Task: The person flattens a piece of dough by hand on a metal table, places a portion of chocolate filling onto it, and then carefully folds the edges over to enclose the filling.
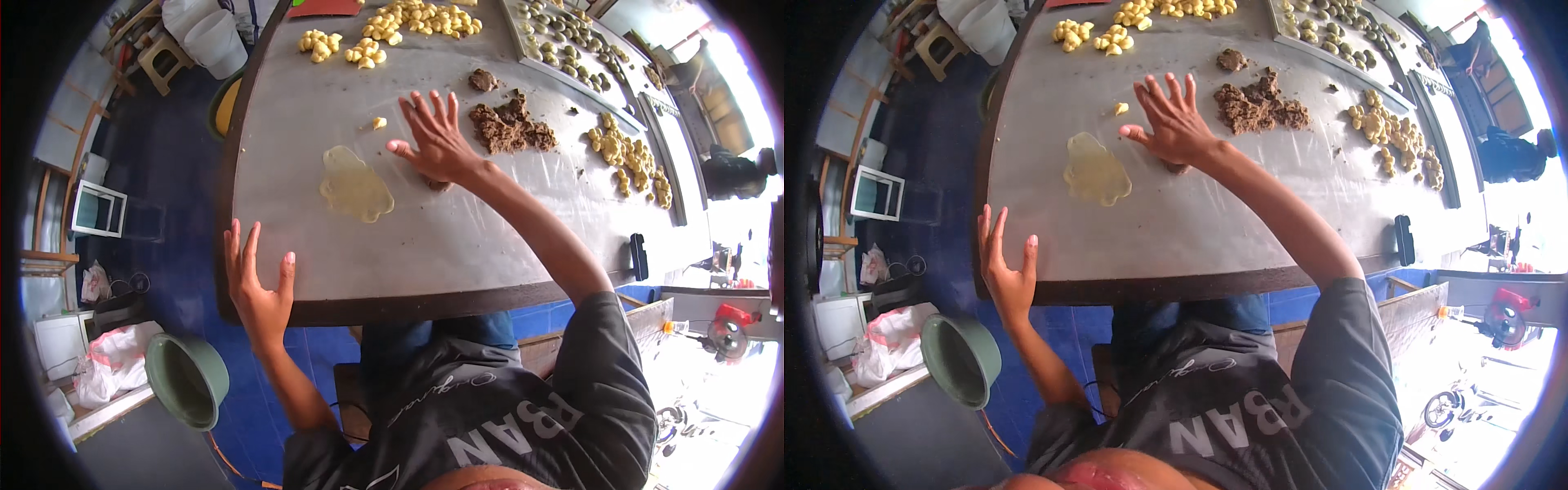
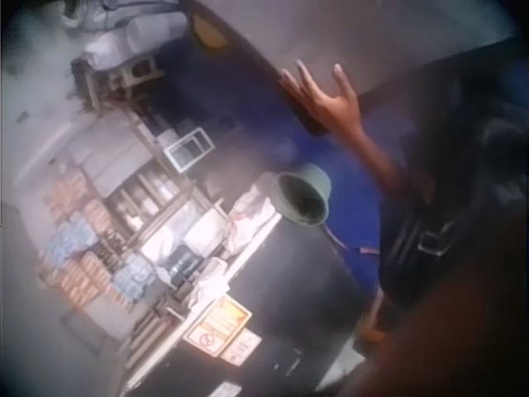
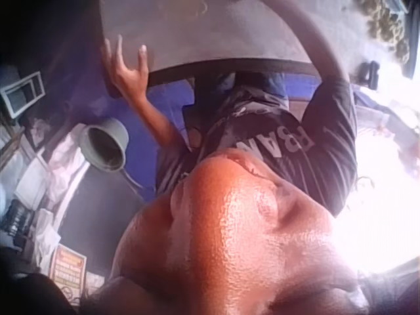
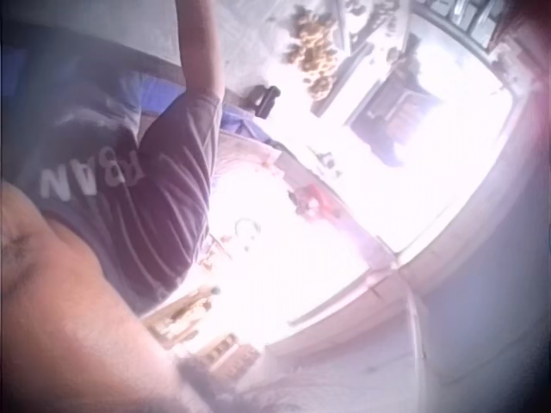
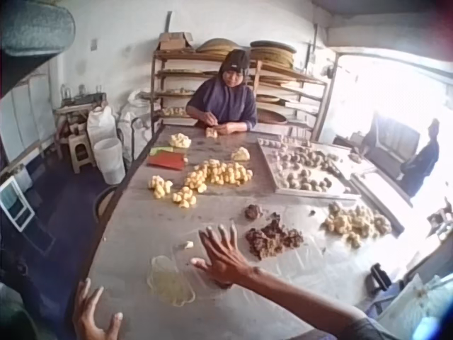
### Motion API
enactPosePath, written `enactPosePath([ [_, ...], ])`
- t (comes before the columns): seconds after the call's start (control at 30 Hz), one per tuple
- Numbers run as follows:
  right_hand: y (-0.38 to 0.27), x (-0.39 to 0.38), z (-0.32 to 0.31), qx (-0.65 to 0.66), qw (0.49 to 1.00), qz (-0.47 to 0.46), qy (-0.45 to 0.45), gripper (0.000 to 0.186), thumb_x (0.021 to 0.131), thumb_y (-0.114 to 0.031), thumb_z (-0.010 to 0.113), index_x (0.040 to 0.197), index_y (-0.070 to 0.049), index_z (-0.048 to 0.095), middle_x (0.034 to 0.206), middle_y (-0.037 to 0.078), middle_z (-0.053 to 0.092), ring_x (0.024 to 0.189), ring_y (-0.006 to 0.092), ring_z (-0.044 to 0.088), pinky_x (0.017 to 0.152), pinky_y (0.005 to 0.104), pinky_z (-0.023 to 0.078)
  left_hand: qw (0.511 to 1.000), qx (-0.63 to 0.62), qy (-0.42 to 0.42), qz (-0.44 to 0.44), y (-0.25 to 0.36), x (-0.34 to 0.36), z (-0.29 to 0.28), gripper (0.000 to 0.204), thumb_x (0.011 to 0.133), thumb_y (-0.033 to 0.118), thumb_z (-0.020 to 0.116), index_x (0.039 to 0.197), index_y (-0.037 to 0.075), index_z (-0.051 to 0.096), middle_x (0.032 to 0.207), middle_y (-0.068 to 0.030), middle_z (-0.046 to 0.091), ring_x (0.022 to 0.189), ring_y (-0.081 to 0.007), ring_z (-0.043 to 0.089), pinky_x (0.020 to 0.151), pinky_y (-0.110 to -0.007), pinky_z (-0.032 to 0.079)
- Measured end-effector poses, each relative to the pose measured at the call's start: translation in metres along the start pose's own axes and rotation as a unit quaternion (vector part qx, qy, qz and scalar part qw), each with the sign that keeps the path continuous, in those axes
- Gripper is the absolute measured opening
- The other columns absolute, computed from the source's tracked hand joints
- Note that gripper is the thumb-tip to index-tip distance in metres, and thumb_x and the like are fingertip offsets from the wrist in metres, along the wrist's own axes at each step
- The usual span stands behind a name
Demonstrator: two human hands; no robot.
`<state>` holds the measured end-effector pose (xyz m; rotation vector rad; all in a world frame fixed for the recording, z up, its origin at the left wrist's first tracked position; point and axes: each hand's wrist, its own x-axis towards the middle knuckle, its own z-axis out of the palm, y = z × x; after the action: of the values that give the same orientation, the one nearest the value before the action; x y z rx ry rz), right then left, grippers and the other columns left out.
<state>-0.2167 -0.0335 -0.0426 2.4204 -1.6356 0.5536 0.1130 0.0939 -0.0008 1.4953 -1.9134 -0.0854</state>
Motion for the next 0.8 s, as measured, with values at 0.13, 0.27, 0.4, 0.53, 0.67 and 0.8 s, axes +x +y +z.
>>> enactPosePath([
  [0.13, -0.013, 0.009, -0.023, -0.016, 0.994, 0.053, -0.090, 0.085, 0.094, -0.067, 0.028, 0.149, -0.002, 0.023, 0.153, 0.025, 0.018, 0.142, 0.0486, 0.008, 0.114, 0.0608, -0.002, 1.000, -0.001, -0.001, -0.011, -0.001, -0.005, 0.000, 0.051, 0.086, 0.026, 0.068, 0.132, 0.009, 0.055, 0.145, -0.0150, 0.044, 0.135, -0.0379, 0.038, 0.107, -0.048, 0.037],
  [0.27, -0.009, 0.009, -0.029, -0.040, 0.996, 0.040, -0.068, 0.078, 0.096, -0.061, 0.035, 0.147, -0.002, 0.029, 0.152, 0.024, 0.024, 0.142, 0.0443, 0.016, 0.114, 0.0579, 0.013, 1.000, 0.009, -0.004, -0.011, -0.001, -0.004, -0.002, 0.051, 0.086, 0.025, 0.068, 0.132, 0.009, 0.055, 0.145, -0.0150, 0.044, 0.135, -0.0379, 0.038, 0.108, -0.048, 0.037],
  [0.4, 0.001, -0.002, -0.063, 0.271, 0.945, 0.015, -0.184, 0.067, 0.095, -0.048, 0.050, 0.142, -0.004, 0.038, 0.147, 0.021, 0.036, 0.136, 0.0342, 0.035, 0.111, 0.0419, 0.032, 1.000, -0.007, -0.001, -0.019, -0.001, -0.005, -0.002, 0.050, 0.086, 0.025, 0.068, 0.132, 0.009, 0.055, 0.144, -0.0149, 0.045, 0.135, -0.0380, 0.039, 0.108, -0.047, 0.036],
  [0.53, 0.000, -0.019, -0.079, 0.225, 0.887, -0.034, -0.403, 0.048, 0.092, -0.024, 0.060, 0.133, -0.003, 0.048, 0.137, 0.017, 0.048, 0.127, 0.0305, 0.047, 0.105, 0.0387, 0.040, 1.000, -0.003, -0.008, -0.010, 0.000, -0.005, -0.002, 0.050, 0.086, 0.025, 0.068, 0.131, 0.008, 0.055, 0.141, -0.0148, 0.048, 0.134, -0.0365, 0.040, 0.108, -0.047, 0.037],
  [0.67, 0.001, -0.030, -0.088, 0.176, 0.890, -0.079, -0.412, 0.038, 0.093, -0.017, 0.058, 0.127, -0.002, 0.053, 0.128, 0.016, 0.055, 0.119, 0.0313, 0.052, 0.100, 0.0404, 0.043, 1.000, -0.017, -0.010, -0.009, -0.001, -0.004, -0.001, 0.050, 0.086, 0.025, 0.068, 0.131, 0.008, 0.055, 0.140, -0.0147, 0.049, 0.133, -0.0353, 0.042, 0.107, -0.046, 0.037],
  [0.8, -0.001, -0.037, -0.089, 0.124, 0.901, -0.099, -0.404, 0.027, 0.093, -0.018, 0.058, 0.114, -0.002, 0.057, 0.114, 0.014, 0.060, 0.108, 0.0303, 0.058, 0.091, 0.0417, 0.047, 0.999, -0.028, -0.010, -0.016, 0.002, -0.004, 0.000, 0.049, 0.087, 0.023, 0.068, 0.131, 0.006, 0.055, 0.138, -0.0153, 0.052, 0.131, -0.0341, 0.045, 0.108, -0.045, 0.037],
])
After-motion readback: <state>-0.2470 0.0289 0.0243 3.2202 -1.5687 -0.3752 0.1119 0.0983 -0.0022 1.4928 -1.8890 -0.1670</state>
